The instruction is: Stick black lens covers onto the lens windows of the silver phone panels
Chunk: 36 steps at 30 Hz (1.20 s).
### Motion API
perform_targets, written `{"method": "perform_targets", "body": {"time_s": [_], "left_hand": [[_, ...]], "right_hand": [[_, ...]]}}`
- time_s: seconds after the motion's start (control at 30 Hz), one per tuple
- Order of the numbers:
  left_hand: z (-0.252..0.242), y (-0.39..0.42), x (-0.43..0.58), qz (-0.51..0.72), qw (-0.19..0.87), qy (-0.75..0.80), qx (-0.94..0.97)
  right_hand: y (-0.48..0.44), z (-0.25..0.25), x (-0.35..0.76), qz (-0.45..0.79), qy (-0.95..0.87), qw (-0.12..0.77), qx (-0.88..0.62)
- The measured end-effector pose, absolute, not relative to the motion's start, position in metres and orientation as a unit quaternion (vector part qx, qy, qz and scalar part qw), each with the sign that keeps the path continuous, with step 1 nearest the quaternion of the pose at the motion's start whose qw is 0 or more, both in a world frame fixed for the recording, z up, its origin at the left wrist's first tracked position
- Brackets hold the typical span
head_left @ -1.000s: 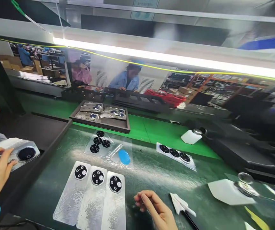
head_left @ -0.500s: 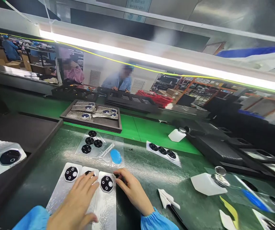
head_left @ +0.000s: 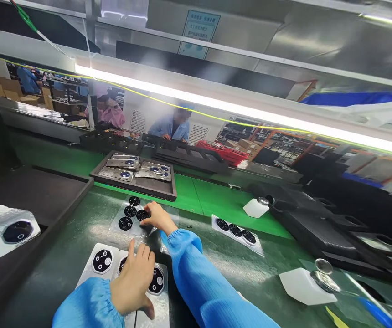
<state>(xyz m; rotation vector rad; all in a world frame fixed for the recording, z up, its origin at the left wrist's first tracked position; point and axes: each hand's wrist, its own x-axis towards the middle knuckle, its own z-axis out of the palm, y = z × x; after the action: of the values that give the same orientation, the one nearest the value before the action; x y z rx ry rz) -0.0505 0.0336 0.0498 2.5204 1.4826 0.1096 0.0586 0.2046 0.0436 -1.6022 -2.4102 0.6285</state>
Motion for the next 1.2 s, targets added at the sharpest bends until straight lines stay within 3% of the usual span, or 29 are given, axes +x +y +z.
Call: {"method": "perform_targets", "body": {"time_s": [0.5, 0.73, 0.93, 1.2], "left_hand": [[0.018, 0.035, -0.052, 0.085, 0.141, 0.505, 0.847], [0.013, 0.046, -0.055, 0.05, 0.166, 0.498, 0.85], [0.008, 0.034, -0.058, 0.083, 0.174, 0.518, 0.834], [0.039, 0.024, -0.056, 0.061, 0.218, 0.529, 0.818]], "right_hand": [[0.224, 0.043, 0.043, 0.204, -0.797, 0.03, -0.568], [0.231, 0.047, 0.036, 0.2, -0.792, 0.012, -0.576], [0.211, 0.043, 0.037, 0.15, -0.806, 0.071, -0.568], [0.188, 0.03, 0.048, 0.114, -0.842, 0.155, -0.504]]}}
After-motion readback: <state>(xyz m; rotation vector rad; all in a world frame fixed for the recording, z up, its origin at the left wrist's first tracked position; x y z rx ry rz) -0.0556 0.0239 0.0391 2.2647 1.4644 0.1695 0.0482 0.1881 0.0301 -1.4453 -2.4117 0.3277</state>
